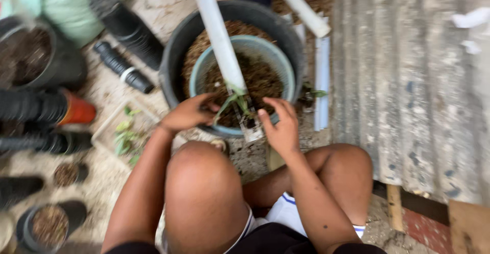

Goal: The person mounts small plants onto a vertical white PVC pipe using soil and tape. They place soil around the roots, secure the plant to the pipe, and wrap tape around the base to hold it in place.

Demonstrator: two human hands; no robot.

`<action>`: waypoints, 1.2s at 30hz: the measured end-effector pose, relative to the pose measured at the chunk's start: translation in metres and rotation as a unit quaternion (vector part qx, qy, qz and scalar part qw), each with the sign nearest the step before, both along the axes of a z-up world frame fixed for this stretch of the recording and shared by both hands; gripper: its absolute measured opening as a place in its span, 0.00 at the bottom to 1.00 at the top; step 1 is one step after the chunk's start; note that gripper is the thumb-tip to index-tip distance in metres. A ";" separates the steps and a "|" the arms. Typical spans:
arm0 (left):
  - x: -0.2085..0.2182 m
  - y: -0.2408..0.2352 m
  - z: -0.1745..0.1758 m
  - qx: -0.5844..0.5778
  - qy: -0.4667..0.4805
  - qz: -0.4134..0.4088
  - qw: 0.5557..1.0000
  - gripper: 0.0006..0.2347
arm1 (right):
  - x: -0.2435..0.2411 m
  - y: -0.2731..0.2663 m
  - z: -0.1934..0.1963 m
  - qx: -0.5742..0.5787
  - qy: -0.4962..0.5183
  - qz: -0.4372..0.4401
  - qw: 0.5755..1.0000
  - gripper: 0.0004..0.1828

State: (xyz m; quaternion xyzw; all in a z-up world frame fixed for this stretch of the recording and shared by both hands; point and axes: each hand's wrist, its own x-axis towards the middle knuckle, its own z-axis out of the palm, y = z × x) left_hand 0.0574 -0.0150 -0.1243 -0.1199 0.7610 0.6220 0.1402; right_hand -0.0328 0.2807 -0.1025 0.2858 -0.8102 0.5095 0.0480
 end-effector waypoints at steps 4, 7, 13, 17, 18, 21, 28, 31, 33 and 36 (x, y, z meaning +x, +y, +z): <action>0.026 -0.009 0.018 -0.050 -0.002 0.043 0.998 0.32 | -0.010 0.003 -0.008 0.068 -0.051 -0.069 0.994 0.15; 0.031 -0.007 0.037 -0.137 -0.026 0.075 0.987 0.25 | -0.019 0.007 -0.006 0.116 -0.178 -0.076 0.974 0.18; 0.016 0.039 0.103 -0.364 0.012 0.186 0.913 0.16 | -0.032 0.029 0.038 0.050 -0.017 -0.036 0.998 0.28; -0.012 0.093 0.174 -0.448 0.179 0.046 0.875 0.14 | -0.037 0.047 0.088 -0.005 -0.044 0.064 0.997 0.31; -0.017 0.106 0.193 -0.476 0.241 -0.016 0.846 0.18 | -0.040 0.061 0.103 0.021 0.018 -0.002 1.000 0.27; -0.024 0.145 0.242 -0.459 0.356 -0.093 0.809 0.24 | -0.059 0.133 0.149 -0.026 0.211 -0.199 0.956 0.13; -0.020 0.193 0.294 -0.317 0.446 -0.115 0.829 0.16 | -0.096 0.291 0.210 0.264 0.166 -0.481 0.819 0.21; -0.026 0.198 0.283 -0.258 0.443 -0.098 0.853 0.14 | -0.109 0.305 0.210 0.301 0.171 -0.469 0.813 0.19; -0.029 0.197 0.272 -0.224 0.416 -0.084 0.877 0.12 | -0.114 0.304 0.209 0.313 0.206 -0.465 0.802 0.18; -0.033 0.192 0.257 -0.200 0.361 -0.062 0.909 0.12 | -0.094 0.298 0.210 0.295 0.307 -0.451 0.784 0.09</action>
